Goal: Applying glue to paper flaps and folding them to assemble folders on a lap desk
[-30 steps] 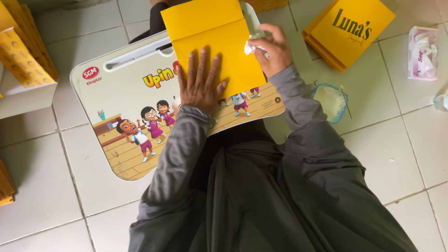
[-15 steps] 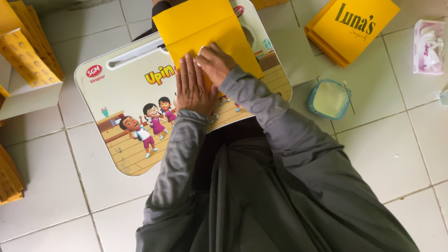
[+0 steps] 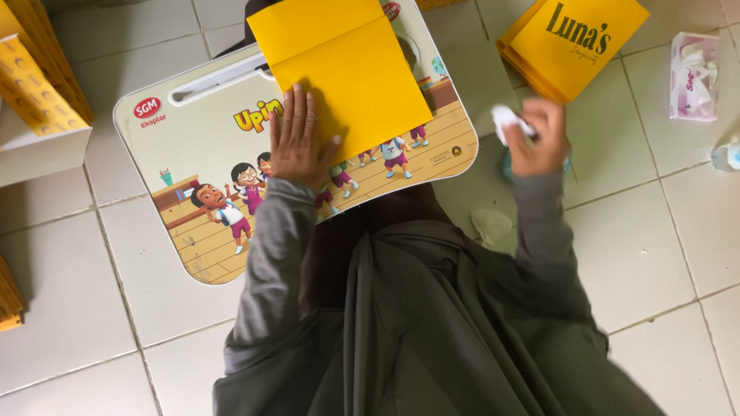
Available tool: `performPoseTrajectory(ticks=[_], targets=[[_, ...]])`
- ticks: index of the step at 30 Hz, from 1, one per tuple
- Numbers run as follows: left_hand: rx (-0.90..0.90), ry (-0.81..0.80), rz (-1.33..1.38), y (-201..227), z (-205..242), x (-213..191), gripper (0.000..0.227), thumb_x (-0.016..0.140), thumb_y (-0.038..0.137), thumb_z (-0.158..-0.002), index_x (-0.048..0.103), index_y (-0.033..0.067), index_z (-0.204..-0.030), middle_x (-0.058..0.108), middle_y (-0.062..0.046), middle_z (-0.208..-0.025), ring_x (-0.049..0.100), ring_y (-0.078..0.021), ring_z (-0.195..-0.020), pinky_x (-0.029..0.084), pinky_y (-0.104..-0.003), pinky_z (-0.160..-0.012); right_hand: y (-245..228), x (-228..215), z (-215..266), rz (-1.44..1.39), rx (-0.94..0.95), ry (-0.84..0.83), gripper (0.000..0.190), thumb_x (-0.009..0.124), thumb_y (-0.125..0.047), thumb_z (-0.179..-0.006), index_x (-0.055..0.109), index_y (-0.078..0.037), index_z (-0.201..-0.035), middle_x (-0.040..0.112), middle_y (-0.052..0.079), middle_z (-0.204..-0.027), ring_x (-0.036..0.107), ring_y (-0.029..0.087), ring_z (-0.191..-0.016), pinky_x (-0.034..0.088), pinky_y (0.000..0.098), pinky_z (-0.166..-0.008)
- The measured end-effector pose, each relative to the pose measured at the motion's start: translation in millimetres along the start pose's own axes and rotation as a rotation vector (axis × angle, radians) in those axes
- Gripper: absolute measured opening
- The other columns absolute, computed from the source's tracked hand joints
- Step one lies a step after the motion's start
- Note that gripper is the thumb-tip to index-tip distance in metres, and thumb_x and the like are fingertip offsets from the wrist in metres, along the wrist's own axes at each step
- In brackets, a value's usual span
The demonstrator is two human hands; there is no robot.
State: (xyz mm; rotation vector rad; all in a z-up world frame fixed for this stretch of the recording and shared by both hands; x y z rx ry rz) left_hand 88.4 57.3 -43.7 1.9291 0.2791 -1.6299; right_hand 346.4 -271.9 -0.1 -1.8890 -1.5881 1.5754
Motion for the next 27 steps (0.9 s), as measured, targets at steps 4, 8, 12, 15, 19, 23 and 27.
performPoseTrajectory(ticks=[4,8,12,15,19,23,27], targets=[[-0.023,0.050,0.051,-21,17,-11,0.088,0.027,0.073,-0.101,0.014,0.0169,-0.168,0.003,-0.008,-0.173,0.002,-0.0279,-0.160,-0.007,-0.054,-0.123,84,-7,91,0.196,0.013,-0.103,0.018,0.080,-0.035,-0.106,0.072,-0.020,-0.113,0.074,0.001,-0.102,0.073,0.025,-0.098,0.057,0.0403,-0.090],[-0.061,0.301,0.401,-29,40,-51,0.067,0.046,0.043,-0.104,0.031,0.0154,-0.163,0.015,-0.013,-0.170,0.012,-0.0328,-0.157,0.007,-0.058,-0.125,133,21,139,0.332,-0.137,-0.438,0.027,0.057,-0.029,-0.114,0.073,-0.007,-0.110,0.066,0.009,-0.105,0.069,0.039,-0.100,0.060,0.0560,-0.092],[-0.158,0.627,0.972,-50,68,-83,0.044,0.057,0.006,-0.105,0.053,0.0139,-0.148,0.046,-0.012,-0.155,0.036,-0.0323,-0.150,0.031,-0.059,-0.122,170,31,128,0.381,-0.079,-0.604,0.011,0.066,-0.014,-0.103,0.067,-0.014,-0.114,0.060,0.007,-0.089,0.068,0.033,-0.088,0.061,0.0501,-0.080],[-0.192,0.808,1.186,-98,74,-59,0.021,0.069,0.006,-0.103,0.061,0.0015,-0.122,0.064,-0.018,-0.113,0.072,-0.0299,-0.100,0.064,-0.043,-0.092,97,34,106,0.000,0.778,-0.705,0.037,0.058,-0.020,-0.099,0.067,-0.005,-0.132,0.060,0.034,-0.128,0.053,0.054,-0.127,0.044,0.0649,-0.101],[-0.274,0.742,1.273,-96,87,-74,0.017,0.061,0.012,-0.106,0.065,-0.0033,-0.114,0.070,-0.022,-0.100,0.077,-0.0261,-0.076,0.070,-0.039,-0.073,153,47,120,0.390,-0.049,-0.919,0.030,0.059,0.007,-0.088,0.068,-0.011,-0.110,0.070,0.020,-0.096,0.071,0.043,-0.097,0.060,0.0579,-0.087],[-0.285,0.684,1.247,-77,89,-91,0.047,0.034,0.029,-0.113,0.067,-0.0009,-0.101,0.068,-0.016,-0.065,0.069,-0.0189,-0.050,0.062,-0.030,-0.050,139,45,127,0.350,0.022,-0.776,0.020,0.045,-0.015,-0.100,0.062,-0.019,-0.091,0.063,0.017,-0.078,0.064,0.044,-0.078,0.053,0.0591,-0.078],[-0.250,0.616,1.129,-62,88,-98,0.058,0.029,0.036,-0.115,0.072,0.0023,-0.095,0.069,-0.016,-0.064,0.068,-0.0179,-0.050,0.060,-0.029,-0.051,130,42,131,0.467,0.054,-0.807,0.025,0.046,-0.031,-0.102,0.066,-0.018,-0.093,0.065,0.015,-0.075,0.066,0.040,-0.075,0.057,0.0561,-0.074]])
Point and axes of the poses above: each hand's wrist, its own z-axis away from the middle knuckle, its own x-axis out of the palm, y = z × x, the point moved 5 cm from there along -z, towards the middle knuckle
